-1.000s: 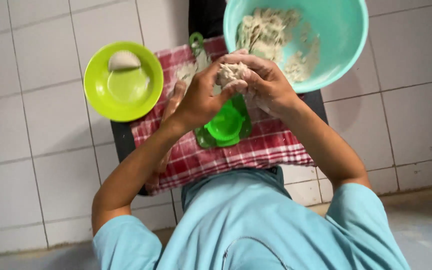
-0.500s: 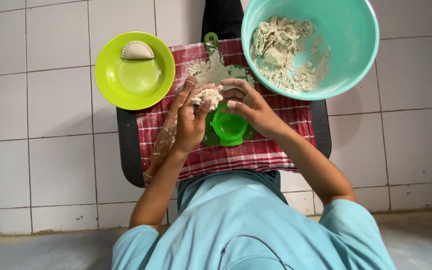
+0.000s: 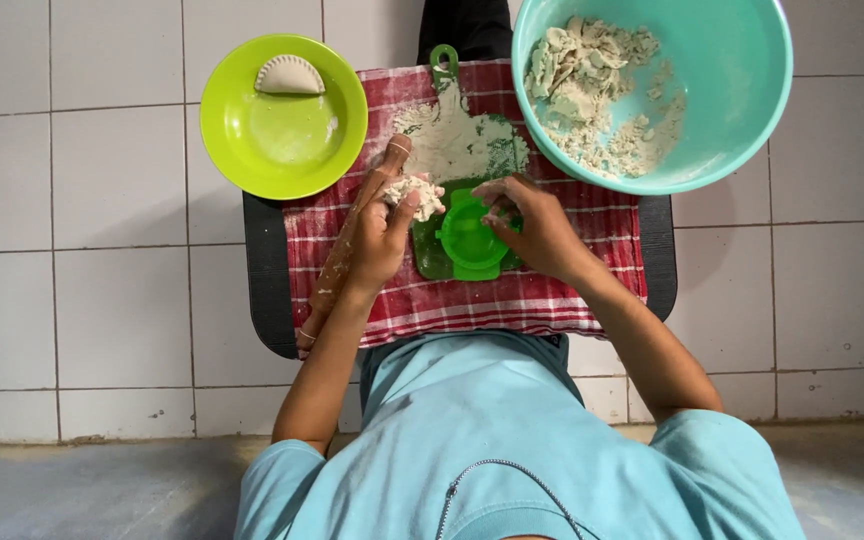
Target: Rolling out small pieces of dough and using a manual plastic mold to shape them into pastries.
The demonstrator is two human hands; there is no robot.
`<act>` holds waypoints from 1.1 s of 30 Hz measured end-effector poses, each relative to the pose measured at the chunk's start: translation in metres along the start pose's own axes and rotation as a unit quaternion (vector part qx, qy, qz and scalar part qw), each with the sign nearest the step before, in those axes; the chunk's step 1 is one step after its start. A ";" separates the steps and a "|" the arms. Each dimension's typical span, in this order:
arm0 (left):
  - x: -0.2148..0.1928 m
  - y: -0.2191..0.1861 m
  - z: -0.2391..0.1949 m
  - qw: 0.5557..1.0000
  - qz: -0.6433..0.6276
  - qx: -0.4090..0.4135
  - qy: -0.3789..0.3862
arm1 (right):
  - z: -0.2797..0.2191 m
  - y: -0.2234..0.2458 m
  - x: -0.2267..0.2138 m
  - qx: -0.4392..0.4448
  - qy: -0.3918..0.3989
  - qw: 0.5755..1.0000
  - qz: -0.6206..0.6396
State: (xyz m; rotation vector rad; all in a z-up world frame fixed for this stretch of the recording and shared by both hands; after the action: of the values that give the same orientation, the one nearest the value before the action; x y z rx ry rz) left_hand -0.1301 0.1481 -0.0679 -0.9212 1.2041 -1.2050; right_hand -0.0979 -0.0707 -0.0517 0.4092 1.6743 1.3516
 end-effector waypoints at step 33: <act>-0.013 -0.009 -0.020 0.985 -0.164 -0.036 -0.027 | 0.197 -0.070 0.021 -0.101 -0.194 0.864 -0.454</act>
State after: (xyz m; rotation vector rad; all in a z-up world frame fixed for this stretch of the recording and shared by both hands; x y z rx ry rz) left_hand -0.1504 0.1608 -0.0603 -1.2340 1.0860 -1.3925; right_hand 0.0695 0.0375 -0.1198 -0.2258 1.1130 0.6505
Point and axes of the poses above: each hand's wrist, its own z-axis towards the middle knuckle, its own x-axis out of the palm, y = z × x, the point moved 5 cm from there along z, towards the middle knuckle, and after that the axes turned 6 degrees about y, right-handed, at the moved point
